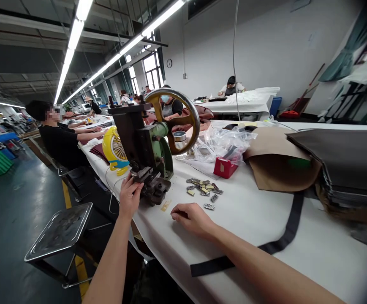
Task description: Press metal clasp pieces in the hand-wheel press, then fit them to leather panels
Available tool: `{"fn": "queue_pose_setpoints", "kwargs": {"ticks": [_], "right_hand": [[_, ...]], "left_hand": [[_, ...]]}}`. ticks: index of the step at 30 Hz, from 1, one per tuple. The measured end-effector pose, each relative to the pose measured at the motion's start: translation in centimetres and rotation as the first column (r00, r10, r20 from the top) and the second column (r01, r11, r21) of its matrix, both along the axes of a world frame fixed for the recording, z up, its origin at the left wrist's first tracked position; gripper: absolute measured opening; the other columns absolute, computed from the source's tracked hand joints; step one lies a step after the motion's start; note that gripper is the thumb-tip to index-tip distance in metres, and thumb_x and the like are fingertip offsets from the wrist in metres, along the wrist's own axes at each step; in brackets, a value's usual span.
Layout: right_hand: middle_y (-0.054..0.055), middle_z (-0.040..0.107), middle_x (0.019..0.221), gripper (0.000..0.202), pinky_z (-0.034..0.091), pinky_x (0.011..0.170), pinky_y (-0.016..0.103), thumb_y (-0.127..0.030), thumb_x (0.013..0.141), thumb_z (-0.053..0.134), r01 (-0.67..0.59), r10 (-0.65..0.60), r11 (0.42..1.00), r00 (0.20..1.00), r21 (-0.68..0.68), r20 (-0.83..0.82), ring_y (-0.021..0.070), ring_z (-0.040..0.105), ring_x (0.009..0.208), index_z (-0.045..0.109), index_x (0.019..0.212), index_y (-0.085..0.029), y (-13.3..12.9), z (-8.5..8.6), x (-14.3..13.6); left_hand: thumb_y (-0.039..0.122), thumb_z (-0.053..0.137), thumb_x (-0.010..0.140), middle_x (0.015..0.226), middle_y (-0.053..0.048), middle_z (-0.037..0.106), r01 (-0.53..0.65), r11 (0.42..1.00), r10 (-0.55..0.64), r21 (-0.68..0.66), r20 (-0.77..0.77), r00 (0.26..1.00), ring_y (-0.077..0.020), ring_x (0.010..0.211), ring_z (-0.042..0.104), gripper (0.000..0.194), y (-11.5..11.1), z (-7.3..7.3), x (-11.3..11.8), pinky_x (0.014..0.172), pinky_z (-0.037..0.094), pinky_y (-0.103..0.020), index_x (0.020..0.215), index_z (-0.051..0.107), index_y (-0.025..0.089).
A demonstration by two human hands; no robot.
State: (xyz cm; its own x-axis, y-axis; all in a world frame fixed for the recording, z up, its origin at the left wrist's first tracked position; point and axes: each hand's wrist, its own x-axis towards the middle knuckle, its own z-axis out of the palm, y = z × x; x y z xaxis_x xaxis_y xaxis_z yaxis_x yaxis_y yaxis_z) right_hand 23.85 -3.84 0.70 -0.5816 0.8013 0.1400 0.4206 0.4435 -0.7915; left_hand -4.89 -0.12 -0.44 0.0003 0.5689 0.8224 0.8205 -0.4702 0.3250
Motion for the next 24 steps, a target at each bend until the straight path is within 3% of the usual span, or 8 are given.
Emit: {"fn": "queue_pose_setpoints", "kwargs": {"ticks": [2, 5, 8, 14, 20, 24], "right_hand": [[0.001, 0.075, 0.089, 0.02, 0.043, 0.071, 0.024, -0.025, 0.091, 0.058, -0.006, 0.006, 1.0, 1.0, 0.009, -0.002, 0.0161, 0.064, 0.077, 0.076, 0.097, -0.022, 0.0, 0.1, 0.0], [0.002, 0.075, 0.088, 0.019, 0.042, 0.07, 0.024, -0.023, 0.09, 0.06, -0.009, 0.009, 1.0, 1.0, 0.013, 0.005, 0.0154, 0.064, 0.075, 0.077, 0.097, -0.021, 0.1, 0.0, 0.0], [0.001, 0.074, 0.085, 0.018, 0.041, 0.067, 0.023, -0.02, 0.09, 0.06, -0.017, 0.017, 1.0, 1.0, 0.021, 0.002, 0.0137, 0.061, 0.07, 0.077, 0.097, -0.021, 0.3, -0.2, -0.1], [0.0, 0.074, 0.083, 0.017, 0.04, 0.066, 0.023, -0.018, 0.089, 0.06, -0.025, 0.025, 0.999, 1.0, 0.04, -0.009, 0.0124, 0.06, 0.068, 0.077, 0.095, -0.02, 0.3, -0.3, 0.0], [0.0, 0.074, 0.084, 0.017, 0.04, 0.067, 0.024, -0.02, 0.09, 0.06, -0.03, 0.03, 0.997, 1.0, 0.074, 0.003, 0.0135, 0.061, 0.07, 0.076, 0.094, -0.02, 0.4, -0.3, 0.0], [0.001, 0.075, 0.089, 0.017, 0.042, 0.07, 0.024, -0.02, 0.091, 0.06, -0.03, 0.029, 0.997, 1.0, 0.076, 0.007, 0.0155, 0.064, 0.076, 0.077, 0.097, -0.021, 0.6, -0.6, 0.0]], "left_hand": [[0.036, 0.058, 0.097, 0.12, -0.008, 0.068, 0.02, 1.0, -0.021, -0.018, -0.05, 0.999, -0.0277, 0.131, 0.053, 0.023, 0.2, 0.3, -1.2, 0.113, 0.042, -0.047, 0.095, 0.077, 0.023], [0.044, 0.065, 0.092, 0.118, -0.01, 0.065, -0.061, 0.998, 0.063, 0.026, -0.075, 0.995, -0.0277, 0.117, 0.058, 0.025, 0.4, 0.6, -2.0, 0.103, 0.048, -0.043, 0.091, 0.079, 0.022], [0.045, 0.067, 0.091, 0.106, -0.01, 0.066, -0.135, 0.988, 0.14, 0.074, -0.068, 0.988, -0.0258, 0.104, 0.061, 0.028, 0.3, 0.3, -1.4, 0.094, 0.05, -0.039, 0.089, 0.079, 0.02], [0.038, 0.059, 0.097, 0.097, -0.011, 0.071, -0.26, 0.954, 0.262, 0.149, 0.001, 0.965, -0.0231, 0.096, 0.064, 0.028, -0.8, -0.8, 0.7, 0.093, 0.049, -0.037, 0.099, 0.076, 0.017], [0.038, 0.055, 0.099, 0.103, -0.01, 0.073, -0.204, 0.972, 0.21, 0.115, -0.051, 0.976, -0.0235, 0.101, 0.064, 0.028, -1.1, -0.8, 0.8, 0.101, 0.045, -0.04, 0.103, 0.074, 0.018], [0.044, 0.056, 0.098, 0.116, -0.011, 0.068, -0.236, 0.97, 0.238, 0.055, -0.048, 0.97, -0.0262, 0.116, 0.059, 0.031, -1.1, -0.1, 0.6, 0.107, 0.04, -0.044, 0.099, 0.075, 0.02]]}}
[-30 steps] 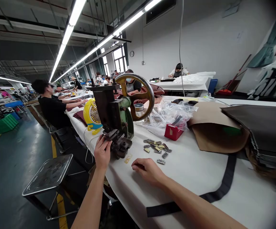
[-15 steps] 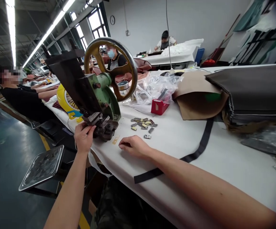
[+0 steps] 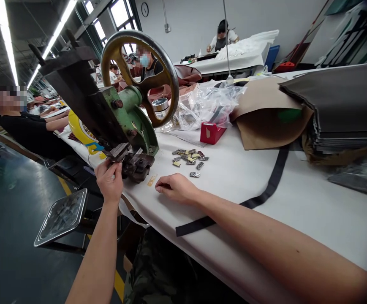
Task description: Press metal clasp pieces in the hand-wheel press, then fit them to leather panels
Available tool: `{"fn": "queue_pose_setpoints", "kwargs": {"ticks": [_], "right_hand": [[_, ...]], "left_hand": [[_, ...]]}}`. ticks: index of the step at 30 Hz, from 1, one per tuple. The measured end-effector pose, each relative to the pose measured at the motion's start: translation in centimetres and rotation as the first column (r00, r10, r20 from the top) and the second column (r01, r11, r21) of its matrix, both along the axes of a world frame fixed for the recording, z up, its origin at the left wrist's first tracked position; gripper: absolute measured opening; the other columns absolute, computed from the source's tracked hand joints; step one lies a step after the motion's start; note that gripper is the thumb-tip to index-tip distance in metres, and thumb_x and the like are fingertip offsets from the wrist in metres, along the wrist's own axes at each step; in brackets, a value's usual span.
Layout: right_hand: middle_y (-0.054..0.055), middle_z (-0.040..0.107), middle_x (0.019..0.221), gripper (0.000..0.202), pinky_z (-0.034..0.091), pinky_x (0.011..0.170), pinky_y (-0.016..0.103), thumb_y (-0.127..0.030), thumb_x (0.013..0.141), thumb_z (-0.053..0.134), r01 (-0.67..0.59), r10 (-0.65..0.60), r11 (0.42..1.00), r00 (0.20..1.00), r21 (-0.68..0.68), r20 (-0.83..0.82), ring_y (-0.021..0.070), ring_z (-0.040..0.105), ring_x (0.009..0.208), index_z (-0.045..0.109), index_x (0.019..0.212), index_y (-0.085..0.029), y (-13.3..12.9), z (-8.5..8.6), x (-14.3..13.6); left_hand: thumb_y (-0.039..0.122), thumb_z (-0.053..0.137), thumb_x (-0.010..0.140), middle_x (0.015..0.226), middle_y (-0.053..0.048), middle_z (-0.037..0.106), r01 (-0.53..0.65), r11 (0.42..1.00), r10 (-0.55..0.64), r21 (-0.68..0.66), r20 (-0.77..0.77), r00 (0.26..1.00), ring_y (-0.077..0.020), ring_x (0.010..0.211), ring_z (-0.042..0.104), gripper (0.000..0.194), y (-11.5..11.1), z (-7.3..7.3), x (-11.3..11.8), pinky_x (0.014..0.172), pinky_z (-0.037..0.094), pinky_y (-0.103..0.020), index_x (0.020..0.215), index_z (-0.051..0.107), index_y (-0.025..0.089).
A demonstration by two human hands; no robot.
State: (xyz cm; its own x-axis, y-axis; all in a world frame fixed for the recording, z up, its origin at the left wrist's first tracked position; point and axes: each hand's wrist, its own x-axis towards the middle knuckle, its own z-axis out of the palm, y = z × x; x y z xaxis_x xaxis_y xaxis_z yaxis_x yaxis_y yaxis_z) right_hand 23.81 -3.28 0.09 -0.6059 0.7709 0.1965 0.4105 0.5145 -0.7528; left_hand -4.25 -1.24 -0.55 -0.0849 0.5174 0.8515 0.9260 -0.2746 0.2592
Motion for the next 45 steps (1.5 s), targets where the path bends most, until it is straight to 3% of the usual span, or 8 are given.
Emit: {"fn": "queue_pose_setpoints", "kwargs": {"ticks": [10, 21, 27, 31, 35, 38, 42, 45], "right_hand": [[0.001, 0.076, 0.092, 0.019, 0.043, 0.072, 0.025, -0.02, 0.092, 0.06, 0.007, -0.007, 1.0, 0.999, -0.002, 0.034, 0.0167, 0.064, 0.079, 0.077, 0.1, -0.022, -0.2, 0.4, 0.1], [0.001, 0.075, 0.088, 0.017, 0.042, 0.069, 0.024, -0.02, 0.091, 0.061, 0.006, -0.005, 1.0, 1.0, -0.014, 0.016, 0.015, 0.063, 0.074, 0.077, 0.097, -0.022, -0.1, 0.4, 0.2], [0.003, 0.074, 0.105, 0.022, 0.046, 0.077, 0.026, -0.027, 0.096, 0.058, 0.101, -0.096, 0.992, 0.993, 0.077, -0.071, 0.016, 0.065, 0.083, 0.073, 0.11, -0.022, 0.1, 1.6, 0.4], [0.005, 0.072, 0.111, 0.037, 0.047, 0.076, 0.029, -0.038, 0.099, 0.053, 0.159, -0.152, 0.973, 0.987, 0.167, -0.053, 0.0168, 0.065, 0.078, 0.064, 0.131, -0.024, 2.1, 4.6, -2.1], [0.013, 0.069, 0.12, 0.051, 0.049, 0.084, 0.037, -0.051, 0.101, 0.041, 0.125, -0.172, 0.951, 0.974, 0.283, 0.146, 0.0302, 0.067, 0.103, 0.061, 0.138, -0.023, 5.2, 7.3, -5.7], [0.013, 0.072, 0.12, 0.056, 0.05, 0.093, 0.043, -0.059, 0.098, 0.037, 0.026, -0.081, 0.973, 0.968, 0.228, 0.237, 0.035, 0.066, 0.112, 0.067, 0.132, -0.027, 8.5, 6.9, -7.7], [0.008, 0.063, 0.136, 0.065, 0.044, 0.109, 0.046, -0.071, 0.091, 0.039, -0.057, 0.018, 0.987, 0.969, 0.15, 0.248, 0.0351, 0.054, 0.132, 0.065, 0.136, -0.031, 13.4, 4.8, -9.0], [0.006, 0.058, 0.143, 0.072, 0.038, 0.117, 0.042, -0.076, 0.084, 0.047, -0.071, 0.063, 0.997, 0.977, 0.032, 0.204, 0.0339, 0.047, 0.139, 0.068, 0.133, -0.029, 14.0, 4.5, -8.4]], "left_hand": [[0.044, 0.048, 0.101, 0.126, -0.012, 0.063, 0.106, 0.981, -0.12, -0.16, -0.084, 0.989, -0.0281, 0.131, 0.049, 0.037, 0.4, 0.7, -1.0, 0.116, 0.035, -0.046, 0.112, 0.072, 0.019], [0.044, 0.029, 0.106, 0.152, -0.014, 0.045, 0.118, 0.979, -0.123, -0.168, -0.02, 0.992, -0.0273, 0.15, 0.028, 0.05, -0.6, -1.6, 0.4, 0.125, 0.02, -0.05, 0.138, 0.057, 0.017], [0.045, 0.056, 0.097, 0.143, -0.014, 0.054, 0.084, 0.995, -0.064, -0.046, 0.332, 0.941, -0.0262, 0.138, 0.046, 0.035, -0.5, -1.4, 2.2, 0.119, 0.035, -0.046, 0.118, 0.064, 0.019], [0.04, 0.059, 0.093, 0.151, -0.013, 0.047, 0.06, 0.996, -0.021, -0.069, 0.467, 0.884, -0.0319, 0.144, 0.037, 0.024, 0.9, -1.3, 3.5, 0.123, 0.026, -0.056, 0.096, 0.069, 0.019], [0.035, 0.05, 0.095, 0.162, -0.013, 0.031, 0.041, 0.994, 0.025, -0.103, 0.573, 0.819, -0.0312, 0.152, 0.023, 0.026, 0.9, -1.1, 5.0, 0.126, 0.017, -0.059, 0.103, 0.07, 0.019], [0.035, 0.048, 0.095, 0.167, -0.006, 0.02, 0.043, 0.99, 0.054, -0.131, 0.659, 0.75, -0.0269, 0.156, 0.009, 0.03, 1.2, -1.6, 5.8, 0.128, 0.015, -0.058, 0.114, 0.069, 0.025], [0.036, 0.052, 0.093, 0.168, 0.001, 0.014, 0.056, 0.994, 0.031, -0.096, 0.724, 0.689, -0.022, 0.155, 0.001, 0.023, 2.4, -2.1, 5.9, 0.13, 0.011, -0.05, 0.104, 0.071, 0.03], [0.034, 0.053, 0.092, 0.168, -0.001, 0.013, 0.068, 0.994, 0.019, -0.088, 0.743, 0.669, -0.0253, 0.155, 0.0, 0.022, 2.0, -1.8, 6.2, 0.129, 0.011, -0.054, 0.102, 0.071, 0.026]]}}
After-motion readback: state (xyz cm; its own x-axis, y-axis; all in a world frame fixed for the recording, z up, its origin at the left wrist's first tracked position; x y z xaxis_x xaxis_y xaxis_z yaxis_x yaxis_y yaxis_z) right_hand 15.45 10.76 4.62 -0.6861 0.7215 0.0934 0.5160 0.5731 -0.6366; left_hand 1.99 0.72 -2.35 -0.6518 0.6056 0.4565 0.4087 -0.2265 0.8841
